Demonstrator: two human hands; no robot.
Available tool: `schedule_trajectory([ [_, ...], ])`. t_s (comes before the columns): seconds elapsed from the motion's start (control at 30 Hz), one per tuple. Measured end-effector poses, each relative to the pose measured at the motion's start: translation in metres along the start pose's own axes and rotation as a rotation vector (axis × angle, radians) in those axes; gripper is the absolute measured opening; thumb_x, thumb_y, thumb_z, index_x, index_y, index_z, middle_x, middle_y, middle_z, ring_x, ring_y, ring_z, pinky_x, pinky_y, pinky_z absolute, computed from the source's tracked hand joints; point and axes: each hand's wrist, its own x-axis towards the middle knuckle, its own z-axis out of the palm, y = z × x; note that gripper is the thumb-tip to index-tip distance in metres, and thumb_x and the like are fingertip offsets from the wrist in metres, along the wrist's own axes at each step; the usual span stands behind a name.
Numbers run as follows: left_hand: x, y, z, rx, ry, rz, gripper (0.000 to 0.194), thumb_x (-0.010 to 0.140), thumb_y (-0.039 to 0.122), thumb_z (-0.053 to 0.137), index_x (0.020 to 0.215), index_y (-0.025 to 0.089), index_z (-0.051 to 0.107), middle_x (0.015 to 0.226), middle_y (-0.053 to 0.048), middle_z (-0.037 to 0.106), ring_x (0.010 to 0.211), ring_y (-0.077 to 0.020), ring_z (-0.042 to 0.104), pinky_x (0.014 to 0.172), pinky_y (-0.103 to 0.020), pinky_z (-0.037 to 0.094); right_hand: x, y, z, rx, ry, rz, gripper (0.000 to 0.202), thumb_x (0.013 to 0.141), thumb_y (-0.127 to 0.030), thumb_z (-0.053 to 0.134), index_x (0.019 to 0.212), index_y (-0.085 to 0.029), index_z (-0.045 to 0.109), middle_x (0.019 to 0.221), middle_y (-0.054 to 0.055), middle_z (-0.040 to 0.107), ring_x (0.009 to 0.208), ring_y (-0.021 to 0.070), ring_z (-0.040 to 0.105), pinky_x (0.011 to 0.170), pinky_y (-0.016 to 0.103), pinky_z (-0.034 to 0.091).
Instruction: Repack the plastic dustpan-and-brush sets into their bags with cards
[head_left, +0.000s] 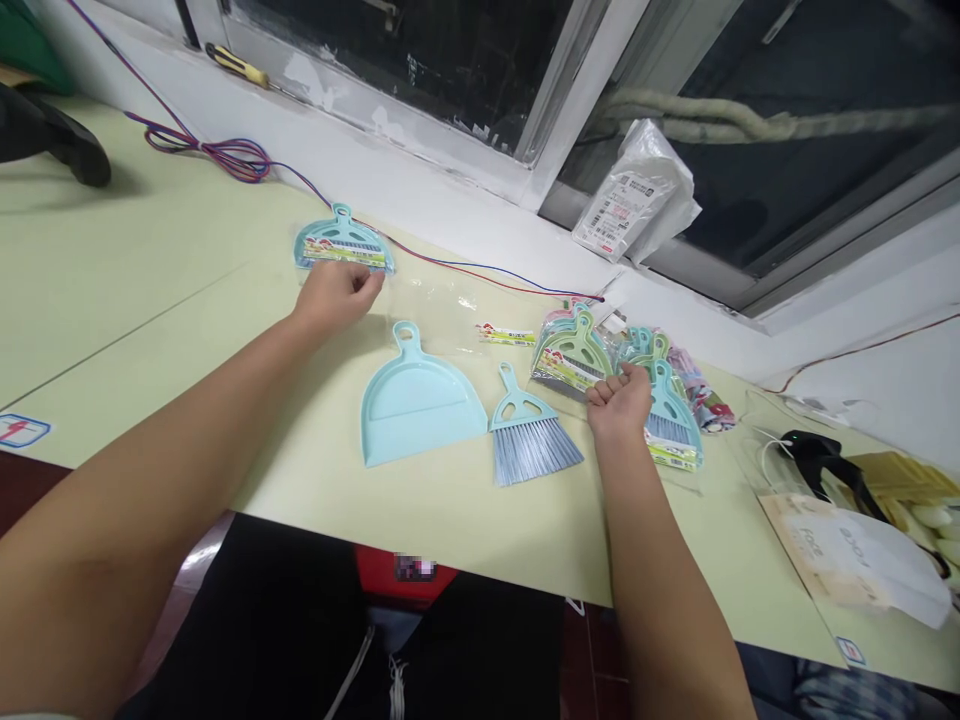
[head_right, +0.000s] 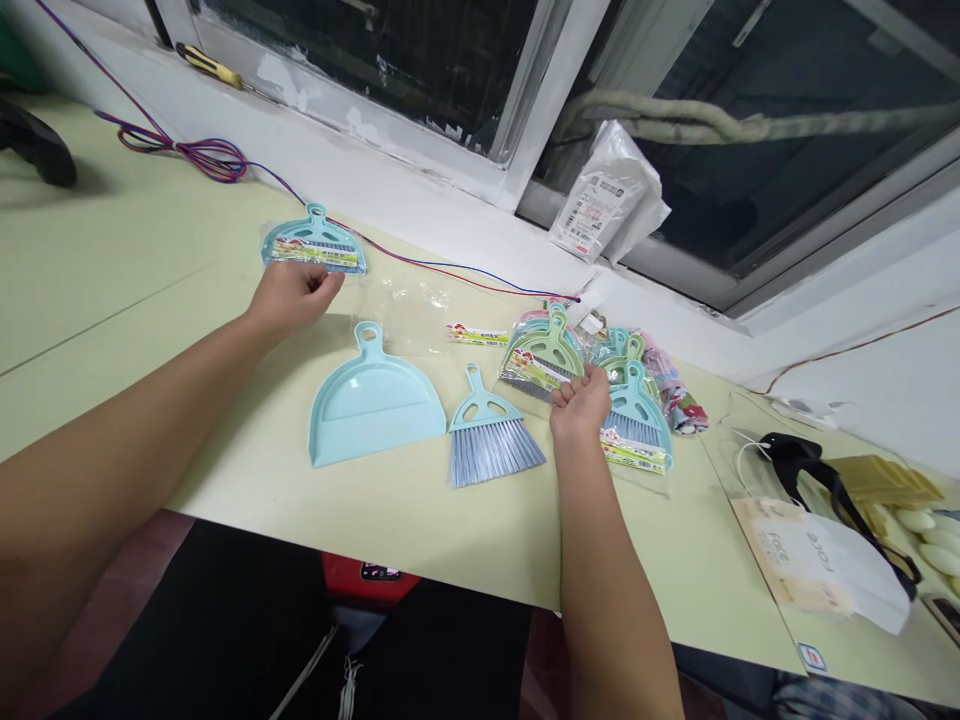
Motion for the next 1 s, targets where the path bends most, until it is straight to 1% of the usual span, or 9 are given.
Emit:
schedule_trajectory([
  [0.1,0.000,-0.005,0.004,-0.098,0.012,-0.069,0.042,0.090,0.045,0.053,0.058,0.022,0.038,0.054,0.001,0.036,0.054,-0.0140,0.034,0.054,-0.033,0.026,-0.001,-0.002,-0.001,0.148,0.044,0.128,0.037,0.086,-0.031,0.052,0.074,-0.026,0.017,0.062,-0.011,0.002,0.043,0.0101,0.006,0.035,0.023,0.015],
  [0.2,-0.001,-0.007,0.009,-0.150,-0.001,-0.104,0.042,0.090,0.046,0.054,0.059,0.022,0.039,0.055,0.001,0.036,0.055,-0.0135,0.034,0.053,-0.032,0.026,-0.009,-0.004,0.004,0.179,0.021,0.152,0.040,0.086,-0.030,0.052,0.073,-0.026,0.015,0.062,-0.010,0.001,0.043,0.0099,0.006,0.034,0.023,0.014],
  [0.37,-0.002,-0.005,0.010,-0.157,-0.013,-0.111,0.042,0.090,0.045,0.055,0.059,0.021,0.039,0.055,0.002,0.036,0.054,-0.0125,0.034,0.052,-0.031,0.026,-0.020,-0.003,0.011,0.090,-0.010,0.064,0.033,0.088,-0.040,0.054,0.072,-0.025,0.029,0.061,-0.011,0.007,0.043,0.0091,0.008,0.035,0.022,0.014],
  [0.43,-0.002,-0.003,0.009,-0.147,-0.018,-0.114,0.041,0.090,0.044,0.055,0.059,0.021,0.040,0.055,0.001,0.037,0.055,-0.0126,0.035,0.052,-0.031,0.027,-0.022,-0.003,0.012,0.077,-0.023,0.050,0.032,0.089,-0.042,0.053,0.072,-0.025,0.032,0.060,-0.011,0.008,0.042,0.0091,0.009,0.034,0.022,0.014],
  [0.5,-0.003,-0.001,0.008,-0.142,-0.021,-0.110,0.041,0.090,0.044,0.055,0.059,0.021,0.040,0.055,0.001,0.037,0.055,-0.0127,0.035,0.052,-0.031,0.027,-0.025,-0.004,0.013,0.086,-0.036,0.049,0.032,0.089,-0.043,0.053,0.072,-0.026,0.032,0.060,-0.011,0.008,0.042,0.0092,0.010,0.034,0.023,0.015],
  [0.6,-0.003,-0.001,0.008,-0.145,-0.021,-0.095,0.041,0.090,0.043,0.055,0.058,0.021,0.040,0.054,0.001,0.037,0.055,-0.0128,0.035,0.052,-0.031,0.027,-0.030,-0.008,0.016,0.115,-0.042,0.059,0.035,0.089,-0.040,0.054,0.071,-0.026,0.028,0.059,-0.012,0.006,0.042,0.0091,0.008,0.035,0.023,0.013],
  [0.8,-0.003,-0.002,0.009,-0.143,-0.020,-0.088,0.040,0.089,0.043,0.054,0.058,0.022,0.040,0.054,0.001,0.037,0.054,-0.0134,0.035,0.053,-0.032,0.026,-0.042,-0.011,0.025,0.157,-0.062,0.055,0.046,0.083,-0.032,0.063,0.070,-0.026,0.019,0.054,-0.013,0.006,0.041,0.0070,0.006,0.035,0.022,0.012],
  [0.93,-0.003,-0.003,0.010,-0.147,-0.023,-0.081,0.041,0.088,0.043,0.055,0.058,0.022,0.038,0.054,0.001,0.035,0.055,-0.0131,0.034,0.053,-0.032,0.025,-0.041,-0.005,0.028,0.069,0.005,0.018,0.043,0.081,-0.032,0.063,0.068,-0.026,0.022,0.050,-0.014,0.012,0.039,0.0061,0.010,0.034,0.021,0.013],
  [1.0,-0.003,-0.003,0.010,-0.145,-0.025,-0.091,0.041,0.088,0.044,0.055,0.058,0.022,0.038,0.055,0.001,0.035,0.055,-0.0130,0.033,0.053,-0.031,0.025,-0.039,0.000,0.028,0.003,0.048,-0.012,0.041,0.081,-0.034,0.063,0.067,-0.026,0.025,0.050,-0.014,0.018,0.038,0.0059,0.014,0.034,0.021,0.014],
])
